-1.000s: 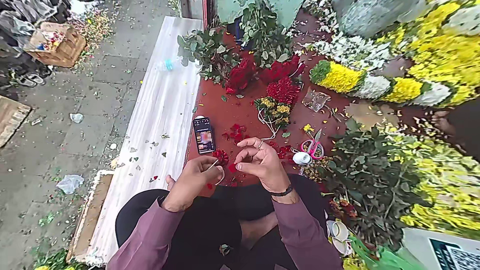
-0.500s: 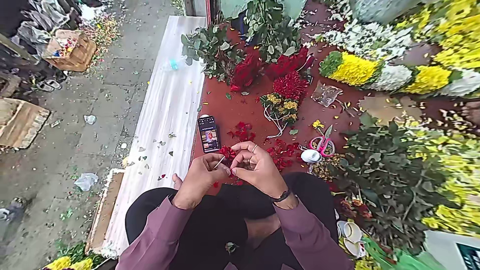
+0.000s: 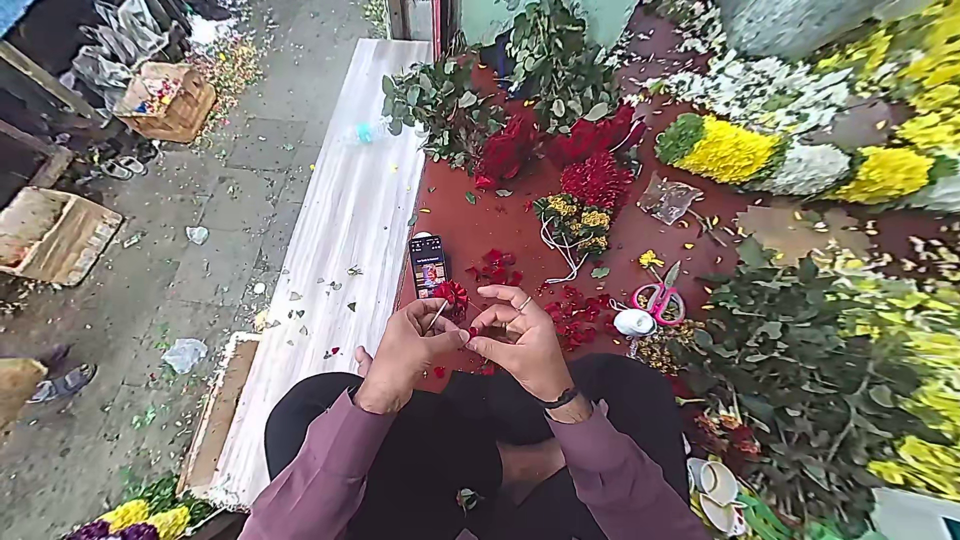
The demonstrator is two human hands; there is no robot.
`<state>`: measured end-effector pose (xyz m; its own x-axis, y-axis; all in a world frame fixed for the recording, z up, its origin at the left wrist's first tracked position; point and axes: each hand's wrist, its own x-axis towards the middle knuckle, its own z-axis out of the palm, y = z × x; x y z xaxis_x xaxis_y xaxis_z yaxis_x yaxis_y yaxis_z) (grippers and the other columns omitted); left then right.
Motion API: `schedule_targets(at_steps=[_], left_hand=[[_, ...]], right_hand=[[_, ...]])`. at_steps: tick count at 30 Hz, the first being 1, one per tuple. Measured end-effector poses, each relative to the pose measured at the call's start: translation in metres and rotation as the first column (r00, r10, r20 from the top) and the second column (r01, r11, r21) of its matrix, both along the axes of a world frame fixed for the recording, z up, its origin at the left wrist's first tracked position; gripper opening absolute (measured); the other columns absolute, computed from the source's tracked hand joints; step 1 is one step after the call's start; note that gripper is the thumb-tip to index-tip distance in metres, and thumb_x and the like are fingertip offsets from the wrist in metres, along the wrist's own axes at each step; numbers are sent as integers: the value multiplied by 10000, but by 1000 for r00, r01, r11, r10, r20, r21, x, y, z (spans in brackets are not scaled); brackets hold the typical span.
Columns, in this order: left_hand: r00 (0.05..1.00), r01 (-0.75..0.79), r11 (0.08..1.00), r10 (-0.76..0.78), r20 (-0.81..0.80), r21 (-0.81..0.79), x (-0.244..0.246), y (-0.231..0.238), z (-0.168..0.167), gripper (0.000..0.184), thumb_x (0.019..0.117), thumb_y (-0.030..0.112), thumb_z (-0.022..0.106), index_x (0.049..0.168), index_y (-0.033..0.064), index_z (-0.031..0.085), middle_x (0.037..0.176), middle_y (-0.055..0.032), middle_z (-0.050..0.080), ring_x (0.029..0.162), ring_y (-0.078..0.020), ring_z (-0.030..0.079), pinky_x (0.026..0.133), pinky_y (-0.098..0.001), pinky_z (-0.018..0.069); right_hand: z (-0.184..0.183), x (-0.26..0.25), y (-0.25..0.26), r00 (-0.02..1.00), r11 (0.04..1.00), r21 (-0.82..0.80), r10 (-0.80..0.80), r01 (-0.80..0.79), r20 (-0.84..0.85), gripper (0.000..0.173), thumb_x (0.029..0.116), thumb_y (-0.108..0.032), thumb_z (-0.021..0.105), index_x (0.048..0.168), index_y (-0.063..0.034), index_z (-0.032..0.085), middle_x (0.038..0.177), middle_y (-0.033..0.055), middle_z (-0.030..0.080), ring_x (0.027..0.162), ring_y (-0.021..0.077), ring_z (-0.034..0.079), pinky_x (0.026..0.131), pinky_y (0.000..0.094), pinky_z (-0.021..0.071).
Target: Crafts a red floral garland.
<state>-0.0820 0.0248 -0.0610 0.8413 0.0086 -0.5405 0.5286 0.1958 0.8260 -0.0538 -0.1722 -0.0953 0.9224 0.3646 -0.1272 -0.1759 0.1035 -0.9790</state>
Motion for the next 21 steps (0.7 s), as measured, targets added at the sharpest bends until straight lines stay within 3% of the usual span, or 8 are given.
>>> schedule_targets(at_steps=[4, 7, 11, 18, 21], left_hand=[[999, 40, 999, -40, -8, -15, 0, 2, -2, 570, 804, 53, 851, 1296, -43, 580, 895, -130, 718, 790, -203, 690, 746, -339, 598], [998, 60, 998, -60, 7, 1, 0, 0, 0, 447, 879, 83, 781, 1276, -37, 615, 935, -123, 721, 836, -187, 686, 790, -329, 580], [993, 98, 990, -105, 59, 103, -1, 1, -1, 239, 953, 94, 694, 1164, -15, 719, 1016, -122, 752, 917, -198, 711, 841, -346, 592], [974, 156, 961, -189, 126, 230, -4, -2, -11, 150, 964, 130, 698, 1033, 20, 773, 881, -82, 758, 757, -163, 707, 712, -326, 603], [969, 165, 953, -204, 137, 254, -4, -2, -12, 136, 955, 150, 720, 994, 36, 784, 863, -65, 760, 743, -151, 710, 706, -324, 608]], right_hand=[[1, -2, 1, 994, 996, 91, -8, 18, -113, 691, 792, 47, 798, 1420, -22, 518, 926, 182, 724, 804, 276, 714, 730, 400, 628], [0, -3, 3, 985, 986, 140, -67, 90, -158, 643, 806, 68, 748, 1400, 1, 509, 896, 194, 707, 752, 264, 696, 671, 384, 608], [-2, 0, 2, 953, 959, 155, -196, 235, -232, 606, 807, 79, 734, 1363, 27, 499, 862, 202, 695, 647, 233, 664, 568, 338, 576], [-7, -3, 8, 920, 962, 42, -244, 270, -306, 572, 787, 61, 792, 1302, 24, 547, 851, 182, 709, 601, 192, 638, 503, 283, 523], [-8, -5, 10, 916, 963, -4, -259, 271, -307, 576, 772, 52, 809, 1292, 21, 563, 827, 164, 708, 592, 180, 630, 490, 273, 510]])
